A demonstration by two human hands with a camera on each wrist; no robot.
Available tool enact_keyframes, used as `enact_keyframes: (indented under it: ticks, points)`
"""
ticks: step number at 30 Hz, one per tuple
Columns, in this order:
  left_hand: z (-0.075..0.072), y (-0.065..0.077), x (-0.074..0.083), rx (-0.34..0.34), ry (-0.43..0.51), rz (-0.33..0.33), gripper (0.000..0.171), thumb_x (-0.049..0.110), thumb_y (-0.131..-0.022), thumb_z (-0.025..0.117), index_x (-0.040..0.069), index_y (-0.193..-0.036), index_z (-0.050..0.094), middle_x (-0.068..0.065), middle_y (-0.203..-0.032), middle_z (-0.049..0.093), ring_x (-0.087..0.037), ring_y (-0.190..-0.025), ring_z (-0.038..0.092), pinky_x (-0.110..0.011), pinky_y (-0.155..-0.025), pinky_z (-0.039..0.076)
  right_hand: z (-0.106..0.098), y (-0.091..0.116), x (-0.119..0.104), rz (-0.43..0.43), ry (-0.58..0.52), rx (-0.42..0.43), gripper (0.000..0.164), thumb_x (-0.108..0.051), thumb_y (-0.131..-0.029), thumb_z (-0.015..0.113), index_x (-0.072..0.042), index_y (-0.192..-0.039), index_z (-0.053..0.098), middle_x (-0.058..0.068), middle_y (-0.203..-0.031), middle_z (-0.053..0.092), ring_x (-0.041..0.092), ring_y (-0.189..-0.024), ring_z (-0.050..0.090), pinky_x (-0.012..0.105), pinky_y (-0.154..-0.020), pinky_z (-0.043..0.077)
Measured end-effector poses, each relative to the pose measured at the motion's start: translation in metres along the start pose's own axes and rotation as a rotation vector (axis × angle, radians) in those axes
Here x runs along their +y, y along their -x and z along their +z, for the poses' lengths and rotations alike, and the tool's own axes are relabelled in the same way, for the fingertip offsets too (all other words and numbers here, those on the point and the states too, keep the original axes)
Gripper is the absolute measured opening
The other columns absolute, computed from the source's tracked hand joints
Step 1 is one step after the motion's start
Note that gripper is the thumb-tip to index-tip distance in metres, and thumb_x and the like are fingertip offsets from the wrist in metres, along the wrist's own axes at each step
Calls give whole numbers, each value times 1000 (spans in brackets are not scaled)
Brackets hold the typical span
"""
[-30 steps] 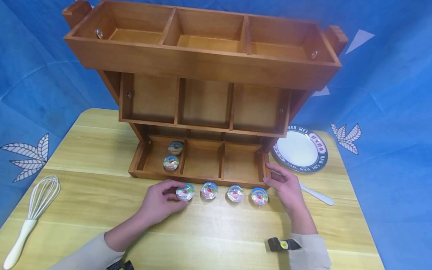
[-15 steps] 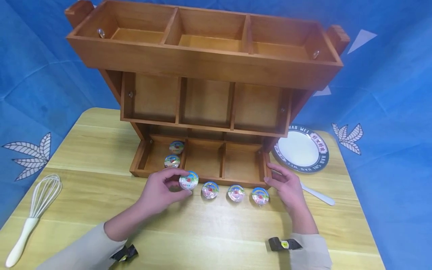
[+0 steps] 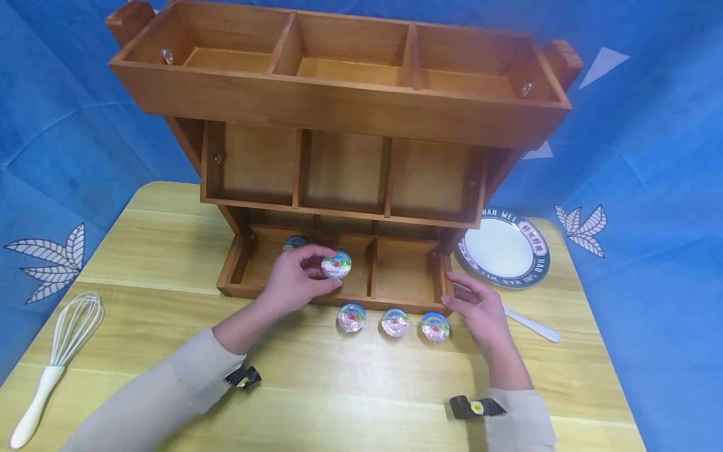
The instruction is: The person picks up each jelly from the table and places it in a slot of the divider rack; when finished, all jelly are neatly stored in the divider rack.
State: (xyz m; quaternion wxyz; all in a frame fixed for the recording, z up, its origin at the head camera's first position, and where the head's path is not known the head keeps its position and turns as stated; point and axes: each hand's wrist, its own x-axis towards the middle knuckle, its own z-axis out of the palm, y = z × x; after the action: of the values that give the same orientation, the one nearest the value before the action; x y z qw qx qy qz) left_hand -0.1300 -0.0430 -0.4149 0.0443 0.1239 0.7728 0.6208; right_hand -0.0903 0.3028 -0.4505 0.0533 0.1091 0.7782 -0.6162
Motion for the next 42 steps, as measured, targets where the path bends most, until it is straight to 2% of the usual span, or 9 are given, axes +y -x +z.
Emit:
enact_keyframes:
  ticks: [7,13,18,22,29,42]
  points:
    - [9,-25,-10,6,-72,-50,42,-1,-71,87,2,-110,71,-8,-98,67,-19,-79,68,-28,-67,58,-1,0,0,2,-1,-2,54,-8,-91,74,-5,-141,55,14,-148,40,22,-118,51,18,-86,51]
    - [21,-43,-18,12,-141,-22,41,1,-70,88,1,-108,72,-7,-94,70,-18,-80,67,-27,-70,56,-1,1,1,6,-7,0,54,-7,-90,75,-5,-141,57,14,-148,40,20,-116,52,18,-86,51]
    - [28,-53,-22,17,-223,-40,43,7,-71,89,6,-110,72,-2,-95,70,-16,-83,64,-27,-72,53,0,0,1,9,-4,-7,54,-8,-91,74,-6,-141,56,14,-148,40,17,-115,53,19,-86,51]
    - [31,-59,-27,31,-270,-71,43,9,-70,90,9,-110,72,0,-96,70,-16,-82,62,-28,-72,51,0,0,0,7,0,-12,55,-8,-91,74,-5,-142,54,15,-150,39,21,-118,51,19,-87,50]
    - [36,-64,-32,35,-274,-139,44,8,-69,90,11,-109,73,1,-91,68,-16,-81,61,-29,-71,50,0,1,-2,17,8,-5,55,-9,-92,73,-5,-143,54,15,-151,38,22,-119,51,17,-87,50]
    - [40,-68,-37,43,-281,-154,48,3,-65,90,10,-109,71,-3,-103,68,-20,-92,62,-32,-83,50,0,2,-2,12,3,-7,53,-9,-91,74,-6,-141,56,16,-150,38,22,-119,51,18,-87,50]
